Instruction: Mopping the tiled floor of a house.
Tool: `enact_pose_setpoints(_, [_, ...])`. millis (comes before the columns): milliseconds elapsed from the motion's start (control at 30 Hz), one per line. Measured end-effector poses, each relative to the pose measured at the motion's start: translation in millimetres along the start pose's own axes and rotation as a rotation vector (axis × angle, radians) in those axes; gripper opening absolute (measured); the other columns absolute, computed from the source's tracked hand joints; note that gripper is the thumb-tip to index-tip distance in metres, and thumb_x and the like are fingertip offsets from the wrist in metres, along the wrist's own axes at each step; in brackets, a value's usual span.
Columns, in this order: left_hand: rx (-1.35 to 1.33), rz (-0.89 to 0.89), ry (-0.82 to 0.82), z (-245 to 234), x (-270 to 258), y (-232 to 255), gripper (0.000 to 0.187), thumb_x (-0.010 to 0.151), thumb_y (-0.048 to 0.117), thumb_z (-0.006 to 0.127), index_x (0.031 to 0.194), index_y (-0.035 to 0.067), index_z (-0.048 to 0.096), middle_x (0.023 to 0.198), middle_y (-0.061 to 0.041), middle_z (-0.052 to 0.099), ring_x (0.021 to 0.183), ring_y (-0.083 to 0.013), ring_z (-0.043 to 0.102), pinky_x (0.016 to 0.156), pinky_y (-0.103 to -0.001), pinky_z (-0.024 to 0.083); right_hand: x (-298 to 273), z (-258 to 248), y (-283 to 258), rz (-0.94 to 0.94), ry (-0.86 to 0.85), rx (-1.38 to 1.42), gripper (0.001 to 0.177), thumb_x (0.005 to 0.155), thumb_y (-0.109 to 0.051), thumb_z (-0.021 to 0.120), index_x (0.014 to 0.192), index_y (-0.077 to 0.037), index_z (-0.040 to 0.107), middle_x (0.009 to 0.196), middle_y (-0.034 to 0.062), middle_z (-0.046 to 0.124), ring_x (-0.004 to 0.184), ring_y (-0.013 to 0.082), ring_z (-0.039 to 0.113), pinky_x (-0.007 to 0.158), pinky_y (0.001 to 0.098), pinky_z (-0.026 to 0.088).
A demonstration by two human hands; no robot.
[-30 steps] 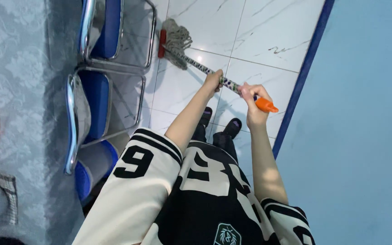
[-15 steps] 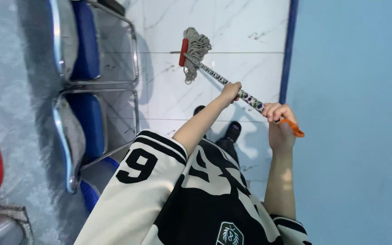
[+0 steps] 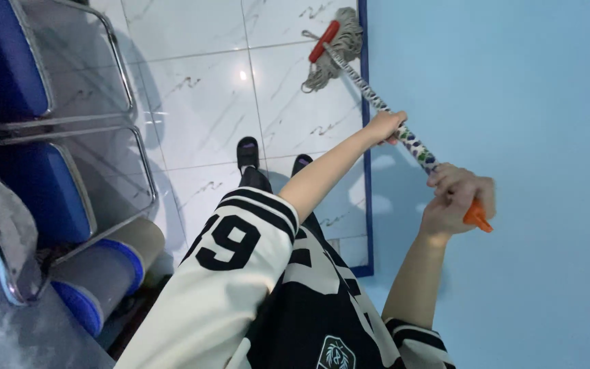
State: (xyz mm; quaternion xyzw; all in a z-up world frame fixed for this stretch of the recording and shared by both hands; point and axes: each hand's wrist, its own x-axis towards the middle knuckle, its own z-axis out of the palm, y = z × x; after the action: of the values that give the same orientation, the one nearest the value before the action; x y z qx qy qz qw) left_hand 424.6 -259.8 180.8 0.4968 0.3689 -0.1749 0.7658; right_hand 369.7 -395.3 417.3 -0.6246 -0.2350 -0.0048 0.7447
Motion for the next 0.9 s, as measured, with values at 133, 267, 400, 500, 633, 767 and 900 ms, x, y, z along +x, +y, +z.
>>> enact_pose_setpoints(133, [-0.075,-0.035,-0.002,30.1,-15.9,12.5,0.037,0.079,0.041,0.059,0.072,0.006,0.065,0.066,-0.006,0.069,0.049,-0.0162,0.062,0.040,-0.034,0.038,11.0,-17.2,-12.3,-0.096,0.086,-0.044,0.023,0.111,-0.009,0.048,0.091,-0.007,0.036,0.060,0.0084,0.044,0.046,0.0179,0.045,0.049,0.0339,0.046])
enact_pose_setpoints(267, [-0.192,-0.024,0.061,33.5,-20.2,14.3,0.029,0.074,0.036,0.068,0.068,0.009,0.060,0.063,-0.003,0.064,0.052,-0.0130,0.059,0.043,-0.031,0.034,20.7,-25.7,-6.9,-0.119,0.132,-0.046,0.026,0.114,-0.007,0.045,0.089,-0.008,0.036,0.055,0.0060,0.039,0.040,0.0143,0.037,0.041,0.0316,0.042])
enact_pose_setpoints(400, [-0.293,0.033,0.109,39.8,-20.2,11.6,0.026,0.072,0.031,0.069,0.062,0.011,0.057,0.059,-0.001,0.062,0.052,-0.0105,0.055,0.045,-0.031,0.032,28.6,-33.3,0.9,-0.075,0.182,0.067,0.025,0.115,-0.007,0.049,0.092,-0.005,0.039,0.054,0.0069,0.036,0.042,0.0144,0.033,0.045,0.0350,0.041])
enact_pose_setpoints(500, [-0.316,0.036,0.145,35.0,-28.3,14.3,0.027,0.072,0.032,0.069,0.060,0.011,0.057,0.058,0.000,0.060,0.050,-0.0100,0.052,0.044,-0.032,0.032,35.1,-37.5,5.5,-0.042,0.172,0.142,0.024,0.114,-0.007,0.048,0.092,-0.005,0.040,0.056,0.0064,0.037,0.041,0.0144,0.033,0.044,0.0343,0.040])
enact_pose_setpoints(633, [-0.330,0.033,0.151,18.6,-23.3,-1.0,0.028,0.073,0.033,0.070,0.060,0.012,0.056,0.058,0.000,0.059,0.051,-0.0094,0.051,0.044,-0.031,0.031,34.6,-33.3,14.4,-0.027,0.133,0.145,0.023,0.114,-0.008,0.047,0.092,-0.006,0.039,0.055,0.0063,0.037,0.040,0.0143,0.033,0.043,0.0335,0.039])
enact_pose_setpoints(767, [-0.326,0.038,0.233,-12.5,-32.1,-7.6,0.030,0.073,0.035,0.070,0.059,0.012,0.057,0.057,0.000,0.058,0.049,-0.0100,0.053,0.043,-0.031,0.033,28.8,-15.6,27.3,0.007,0.110,0.172,0.022,0.114,-0.008,0.044,0.093,-0.006,0.038,0.054,0.0061,0.036,0.042,0.0154,0.032,0.045,0.0344,0.037])
enact_pose_setpoints(900, [-0.320,0.080,0.371,-57.7,-18.8,-44.4,0.035,0.072,0.036,0.069,0.056,0.006,0.062,0.053,-0.004,0.059,0.046,-0.0150,0.056,0.043,-0.034,0.039,12.8,19.0,43.7,0.061,0.077,0.235,0.022,0.112,-0.007,0.044,0.091,-0.007,0.036,0.056,0.0053,0.035,0.040,0.0140,0.030,0.043,0.0327,0.033])
